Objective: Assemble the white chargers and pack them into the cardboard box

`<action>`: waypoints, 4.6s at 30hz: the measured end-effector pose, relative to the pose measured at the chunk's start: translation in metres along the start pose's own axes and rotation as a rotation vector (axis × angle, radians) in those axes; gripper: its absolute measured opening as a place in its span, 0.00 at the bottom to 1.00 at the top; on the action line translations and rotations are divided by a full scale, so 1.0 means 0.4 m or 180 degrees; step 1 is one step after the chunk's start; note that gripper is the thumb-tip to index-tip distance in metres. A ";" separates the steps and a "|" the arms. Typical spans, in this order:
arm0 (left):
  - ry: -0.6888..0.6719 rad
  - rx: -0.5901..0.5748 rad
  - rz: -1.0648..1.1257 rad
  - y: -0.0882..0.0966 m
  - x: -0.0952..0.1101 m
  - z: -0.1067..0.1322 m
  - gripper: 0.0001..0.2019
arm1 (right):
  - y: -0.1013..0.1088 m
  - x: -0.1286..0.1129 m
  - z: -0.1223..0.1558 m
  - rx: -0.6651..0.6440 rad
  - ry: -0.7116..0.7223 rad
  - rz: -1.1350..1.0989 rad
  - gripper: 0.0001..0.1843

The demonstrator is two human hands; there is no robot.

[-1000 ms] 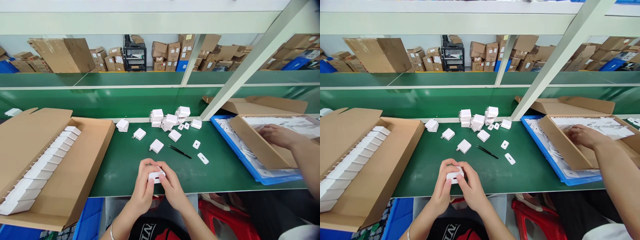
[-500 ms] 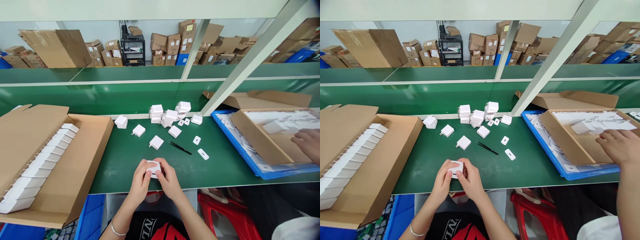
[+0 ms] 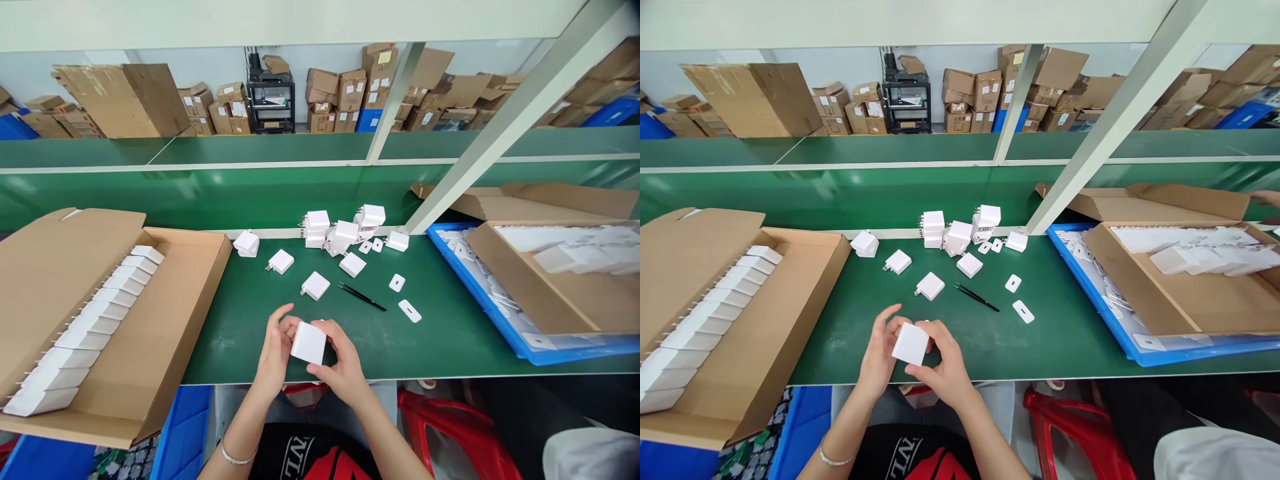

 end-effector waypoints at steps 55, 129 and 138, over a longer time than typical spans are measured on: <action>-0.0912 -0.2161 -0.4823 -0.128 0.065 -0.354 0.26 | 0.490 0.151 -0.153 0.1569 -0.1077 0.3152 0.21; -0.0150 -0.0749 -0.5872 0.020 0.186 -0.715 0.25 | 0.087 0.002 -0.016 0.0505 -0.1156 -0.0197 0.18; -0.0994 -0.0985 -0.5462 -0.030 0.143 -0.365 0.23 | 0.089 0.010 -0.005 0.0579 -0.1146 -0.0143 0.15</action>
Point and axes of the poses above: each hand's wrist, its own z-axis away from the middle knuckle, its own y-axis out of the back of the hand, x = y × z, the point moved 2 cm from there along -z, towards the middle knuckle, and after that the axes turned 11 degrees about -y, right-handed, at the moved point
